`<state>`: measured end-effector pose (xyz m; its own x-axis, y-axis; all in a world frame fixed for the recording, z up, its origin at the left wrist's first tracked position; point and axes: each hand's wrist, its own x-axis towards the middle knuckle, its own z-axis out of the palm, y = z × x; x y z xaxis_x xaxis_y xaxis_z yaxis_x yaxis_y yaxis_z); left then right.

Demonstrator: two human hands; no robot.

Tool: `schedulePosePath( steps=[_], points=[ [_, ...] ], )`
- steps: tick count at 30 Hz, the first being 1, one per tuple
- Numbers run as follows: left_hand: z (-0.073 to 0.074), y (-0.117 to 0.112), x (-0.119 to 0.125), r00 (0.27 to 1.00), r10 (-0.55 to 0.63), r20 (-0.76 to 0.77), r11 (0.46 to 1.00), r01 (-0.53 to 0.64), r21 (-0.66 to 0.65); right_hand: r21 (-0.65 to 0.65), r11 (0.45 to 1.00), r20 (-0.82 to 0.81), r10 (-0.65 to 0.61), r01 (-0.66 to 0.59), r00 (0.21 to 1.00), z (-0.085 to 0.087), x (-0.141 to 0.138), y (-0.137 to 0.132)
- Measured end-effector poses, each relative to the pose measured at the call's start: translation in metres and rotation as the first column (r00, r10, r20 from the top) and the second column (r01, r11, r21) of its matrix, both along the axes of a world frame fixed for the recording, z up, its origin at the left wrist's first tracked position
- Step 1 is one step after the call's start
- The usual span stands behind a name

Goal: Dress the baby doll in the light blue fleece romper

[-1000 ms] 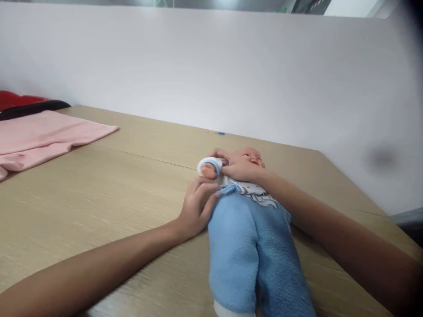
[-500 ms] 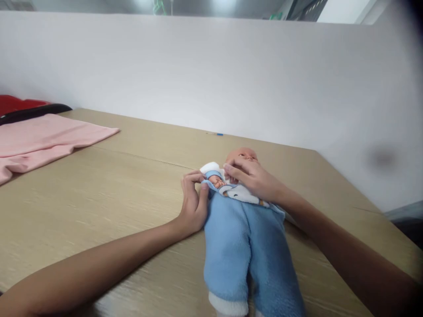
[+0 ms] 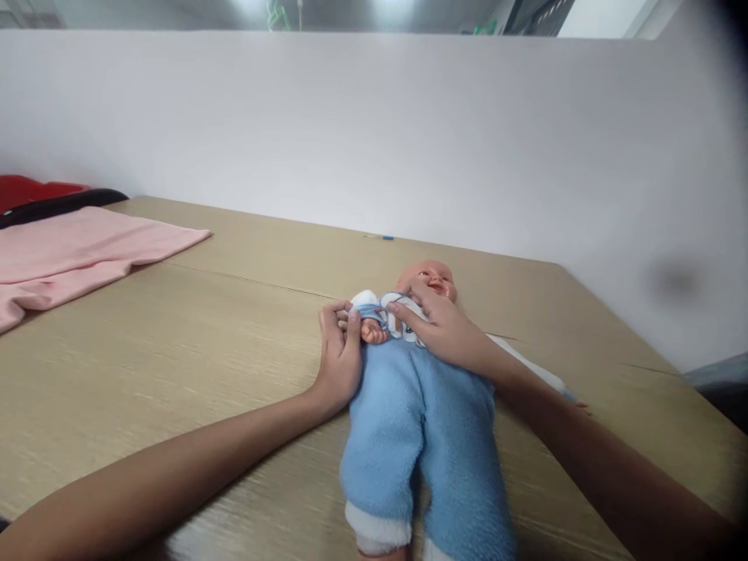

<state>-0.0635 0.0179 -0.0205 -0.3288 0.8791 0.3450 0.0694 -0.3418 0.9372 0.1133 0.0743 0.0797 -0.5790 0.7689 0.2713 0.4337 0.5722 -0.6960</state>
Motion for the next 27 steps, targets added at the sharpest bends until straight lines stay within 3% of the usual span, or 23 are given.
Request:
schedulePosePath(
  steps=[6,11,19,22,27],
  points=[
    [-0.005,0.018,-0.008,0.96,-0.063,0.274,0.992,0.09,-0.087,-0.12,0.992,-0.052,0.017,-0.023,0.999,-0.023,-0.012,0.021],
    [-0.012,0.033,-0.016,0.897,-0.093,0.433,0.973,0.173,-0.149,-0.196,0.98,-0.056,0.033,-0.043,0.998,-0.031,-0.014,0.028],
    [-0.013,0.042,-0.026,0.916,-0.184,0.355,0.961,0.243,-0.13,-0.244,0.969,-0.243,-0.021,-0.04,0.97,-0.044,-0.011,0.026],
    [-0.01,0.047,-0.029,0.883,-0.257,0.393,0.916,0.352,-0.191,-0.291,0.955,-0.317,-0.04,-0.057,0.948,-0.049,-0.012,0.028],
    [-0.004,0.064,-0.03,0.866,-0.313,0.39,0.879,0.42,-0.227,-0.461,0.879,-0.428,-0.1,-0.122,0.898,-0.046,-0.01,0.028]
  ],
)
